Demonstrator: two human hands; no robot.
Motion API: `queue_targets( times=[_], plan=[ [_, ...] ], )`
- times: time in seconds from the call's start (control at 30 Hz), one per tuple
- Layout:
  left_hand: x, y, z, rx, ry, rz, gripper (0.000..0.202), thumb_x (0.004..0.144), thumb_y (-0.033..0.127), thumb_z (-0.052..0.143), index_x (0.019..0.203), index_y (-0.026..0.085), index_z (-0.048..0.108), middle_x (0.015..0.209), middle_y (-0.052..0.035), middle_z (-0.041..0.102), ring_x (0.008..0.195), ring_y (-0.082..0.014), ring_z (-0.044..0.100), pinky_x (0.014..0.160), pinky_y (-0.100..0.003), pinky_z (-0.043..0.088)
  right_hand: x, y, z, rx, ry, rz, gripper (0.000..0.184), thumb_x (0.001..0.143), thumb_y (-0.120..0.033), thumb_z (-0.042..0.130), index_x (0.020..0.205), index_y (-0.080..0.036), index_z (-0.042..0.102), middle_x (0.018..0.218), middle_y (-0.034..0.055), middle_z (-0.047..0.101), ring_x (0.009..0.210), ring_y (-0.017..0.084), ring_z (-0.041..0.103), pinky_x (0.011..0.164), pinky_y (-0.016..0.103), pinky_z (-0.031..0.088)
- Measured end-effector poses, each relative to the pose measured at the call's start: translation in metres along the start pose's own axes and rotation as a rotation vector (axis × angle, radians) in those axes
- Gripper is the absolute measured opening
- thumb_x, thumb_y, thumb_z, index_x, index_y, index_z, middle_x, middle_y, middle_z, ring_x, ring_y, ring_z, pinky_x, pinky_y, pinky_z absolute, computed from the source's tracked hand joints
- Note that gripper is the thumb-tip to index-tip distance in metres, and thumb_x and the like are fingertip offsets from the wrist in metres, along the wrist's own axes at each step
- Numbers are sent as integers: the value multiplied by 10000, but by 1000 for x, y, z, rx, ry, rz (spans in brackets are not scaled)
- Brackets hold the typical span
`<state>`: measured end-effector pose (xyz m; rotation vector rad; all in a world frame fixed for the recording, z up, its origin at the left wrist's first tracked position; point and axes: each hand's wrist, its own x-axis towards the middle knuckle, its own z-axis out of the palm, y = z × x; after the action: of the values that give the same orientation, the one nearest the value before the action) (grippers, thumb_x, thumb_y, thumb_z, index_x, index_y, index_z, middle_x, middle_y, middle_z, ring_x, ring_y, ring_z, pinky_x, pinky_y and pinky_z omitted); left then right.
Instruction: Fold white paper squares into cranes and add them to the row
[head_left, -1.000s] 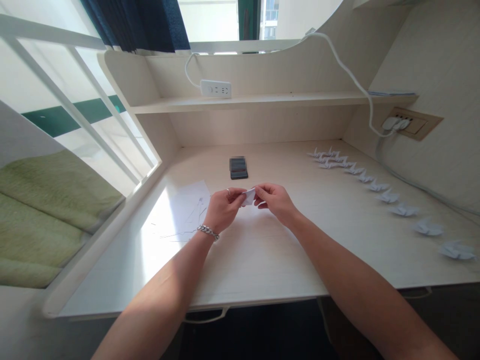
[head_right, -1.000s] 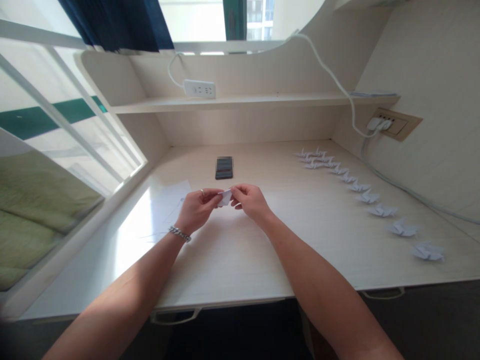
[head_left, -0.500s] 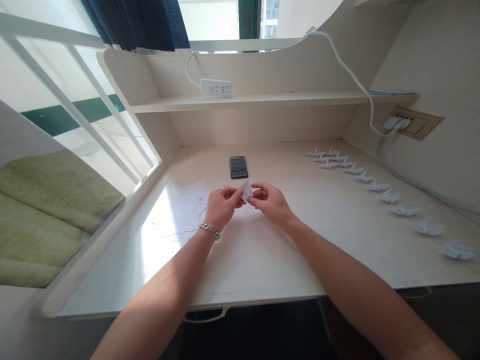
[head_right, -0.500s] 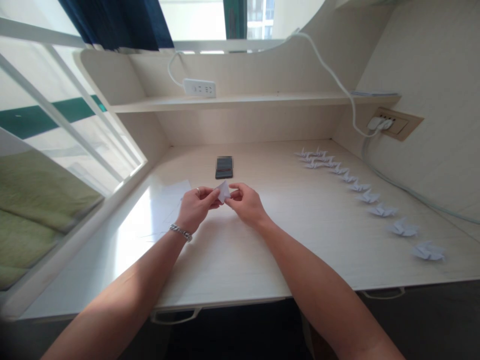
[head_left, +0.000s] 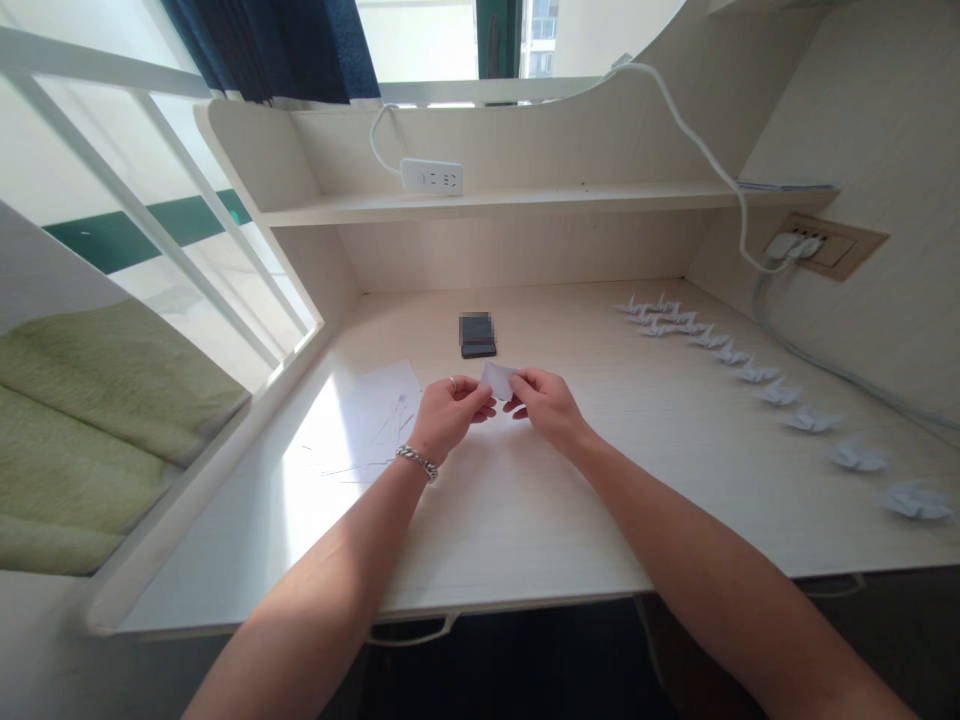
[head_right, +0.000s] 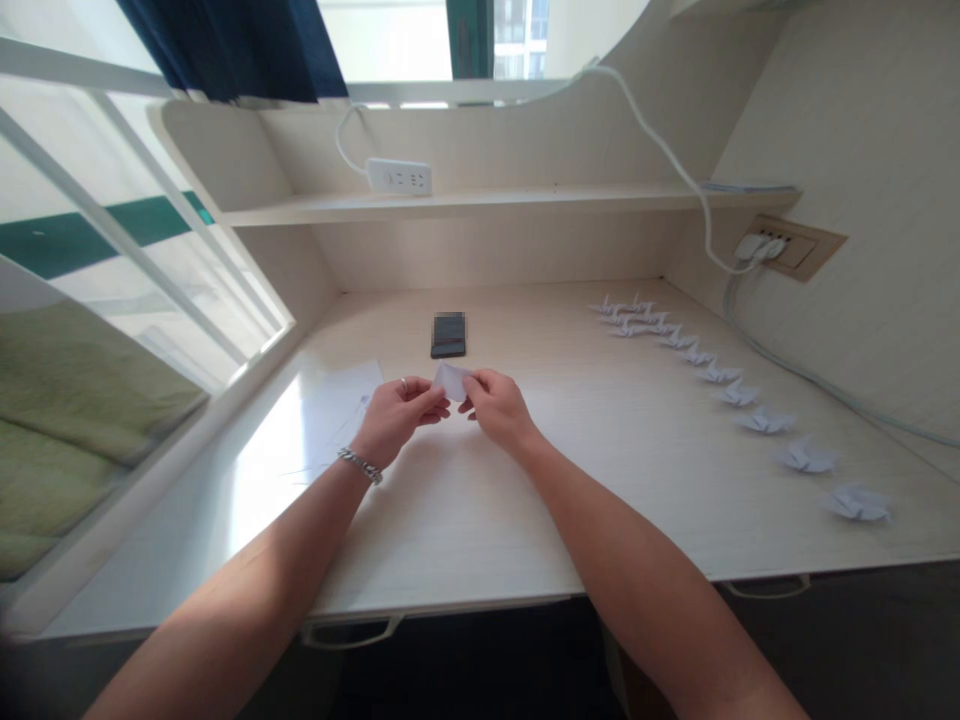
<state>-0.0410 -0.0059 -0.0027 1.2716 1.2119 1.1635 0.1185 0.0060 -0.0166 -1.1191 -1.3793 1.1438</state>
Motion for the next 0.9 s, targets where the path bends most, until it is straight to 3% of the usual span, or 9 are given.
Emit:
queue_targets(
  times=[0.13, 0.23, 0.37, 0.63, 0.9],
  plan=[
    [1, -1, 0, -23, -10, -1, 245, 739, 287, 724, 895, 105, 675, 769, -87, 726, 699, -155, 688, 695, -290, 559, 0, -5, -1, 104, -76, 172, 196, 817, -330, 566, 722, -167, 614, 692, 43, 664, 631, 158, 652, 531, 244, 497],
    [2, -2, -1, -9, -4, 18, 263, 743, 273, 716, 941, 103, 680, 757, -77, 722, 674, -146, 677, 689, -289, 557, -1, -2, 0, 4, -47, 74, 182, 791, -350, 615, 757, -171, 616, 722, 39, 673, 646, 160, 646, 551, 254, 498],
    [1, -3, 1, 25, -41, 41, 228, 742, 255, 704, 910, 102, 691, 735, -76, 719, 647, -139, 664, 660, -275, 548, 0, 6, -1, -127, 104, -114, 242, 769, -409, 656, 833, -176, 639, 755, 40, 689, 681, 175, 637, 608, 290, 506],
    [-2, 1, 3, -10, -60, 32, 262, 715, 256, 726, 927, 108, 685, 714, -70, 715, 652, -150, 668, 659, -285, 547, -2, 4, -2, -338, 174, -242, 179, 826, -330, 582, 765, -184, 666, 725, 28, 685, 673, 169, 605, 640, 293, 447],
    [-2, 3, 3, -57, -44, 6, 312, 719, 280, 728, 967, 103, 657, 770, -80, 716, 692, -158, 676, 686, -302, 550, -7, 0, -1, -419, 159, -306, 160, 850, -256, 523, 801, -194, 662, 739, 20, 678, 684, 167, 590, 641, 282, 417]
  ],
)
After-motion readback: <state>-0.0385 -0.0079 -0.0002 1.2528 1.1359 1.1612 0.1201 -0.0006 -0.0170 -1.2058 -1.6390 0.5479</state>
